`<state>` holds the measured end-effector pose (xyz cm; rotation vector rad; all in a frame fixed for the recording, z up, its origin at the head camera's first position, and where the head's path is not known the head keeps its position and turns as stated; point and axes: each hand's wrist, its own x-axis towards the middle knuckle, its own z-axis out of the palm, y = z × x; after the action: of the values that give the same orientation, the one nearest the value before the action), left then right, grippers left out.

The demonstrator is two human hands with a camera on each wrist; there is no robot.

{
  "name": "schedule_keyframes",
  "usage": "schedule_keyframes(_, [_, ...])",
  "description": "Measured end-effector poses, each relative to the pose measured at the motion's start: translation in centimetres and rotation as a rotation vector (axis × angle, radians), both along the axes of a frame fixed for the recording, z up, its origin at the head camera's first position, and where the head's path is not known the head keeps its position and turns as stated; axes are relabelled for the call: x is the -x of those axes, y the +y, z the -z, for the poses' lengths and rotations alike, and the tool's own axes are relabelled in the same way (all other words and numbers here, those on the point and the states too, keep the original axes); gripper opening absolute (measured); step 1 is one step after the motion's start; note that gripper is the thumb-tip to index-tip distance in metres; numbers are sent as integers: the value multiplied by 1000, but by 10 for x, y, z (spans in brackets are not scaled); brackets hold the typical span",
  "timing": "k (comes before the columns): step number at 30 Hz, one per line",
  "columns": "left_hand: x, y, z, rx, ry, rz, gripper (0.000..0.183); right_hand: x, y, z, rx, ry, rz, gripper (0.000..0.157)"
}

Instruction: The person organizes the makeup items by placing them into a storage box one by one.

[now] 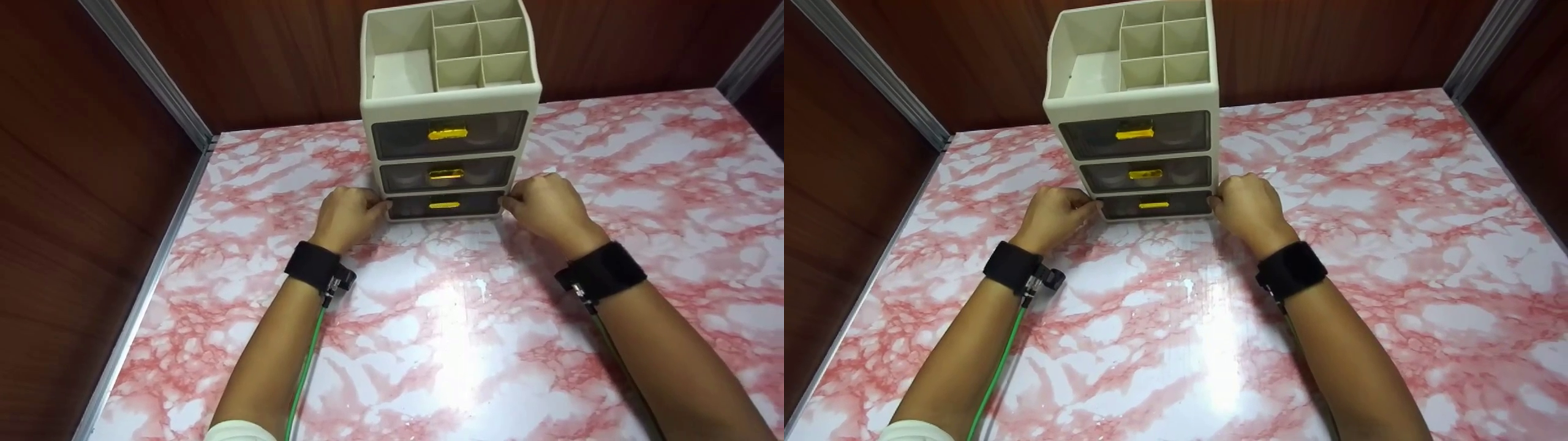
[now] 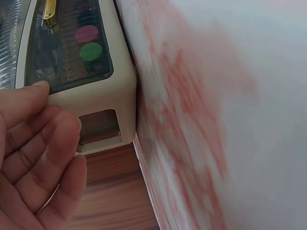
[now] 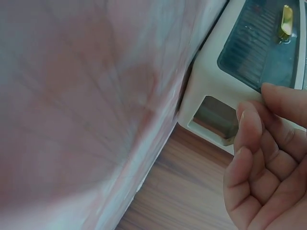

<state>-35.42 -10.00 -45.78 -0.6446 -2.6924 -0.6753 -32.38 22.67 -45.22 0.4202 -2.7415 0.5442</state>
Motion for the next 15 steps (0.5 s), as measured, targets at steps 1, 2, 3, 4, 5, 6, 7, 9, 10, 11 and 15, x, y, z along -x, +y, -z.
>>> schedule_keyframes(1, [0,0,0,2,0,-1,31,0,0,1,1,-4,-1,24])
schedule_keyframes(2, [1,0,0,3,1,-2,31,1,0,1,4,-8,-2,24])
schedule_keyframes(3, [1,0,0,4,3,-2,31,1,0,2,3,-13,-1,24])
schedule_keyframes(4, [2,0,0,5,4,-1,31,1,1,2,5,-14,-1,25])
schedule_keyframes(5, [2,0,0,8,4,0,32,1,1,3,8,-14,-1,25])
schedule_keyframes(6, [3,0,0,9,7,3,32,1,2,3,9,-13,-2,26])
schedule_keyframes(7, [2,0,0,12,10,5,31,0,2,4,11,-10,-5,26])
schedule_keyframes(9, [1,0,0,13,14,16,27,-3,4,4,21,4,-10,26])
schedule_keyframes(10, [0,-1,-1,12,17,22,25,-5,5,4,28,14,-12,26])
schedule_keyframes(11, [-2,-1,-1,9,21,28,22,-7,5,4,36,24,-14,24])
schedule_keyframes(15, [-10,-1,-5,-8,35,60,17,-17,10,0,65,76,-35,22])
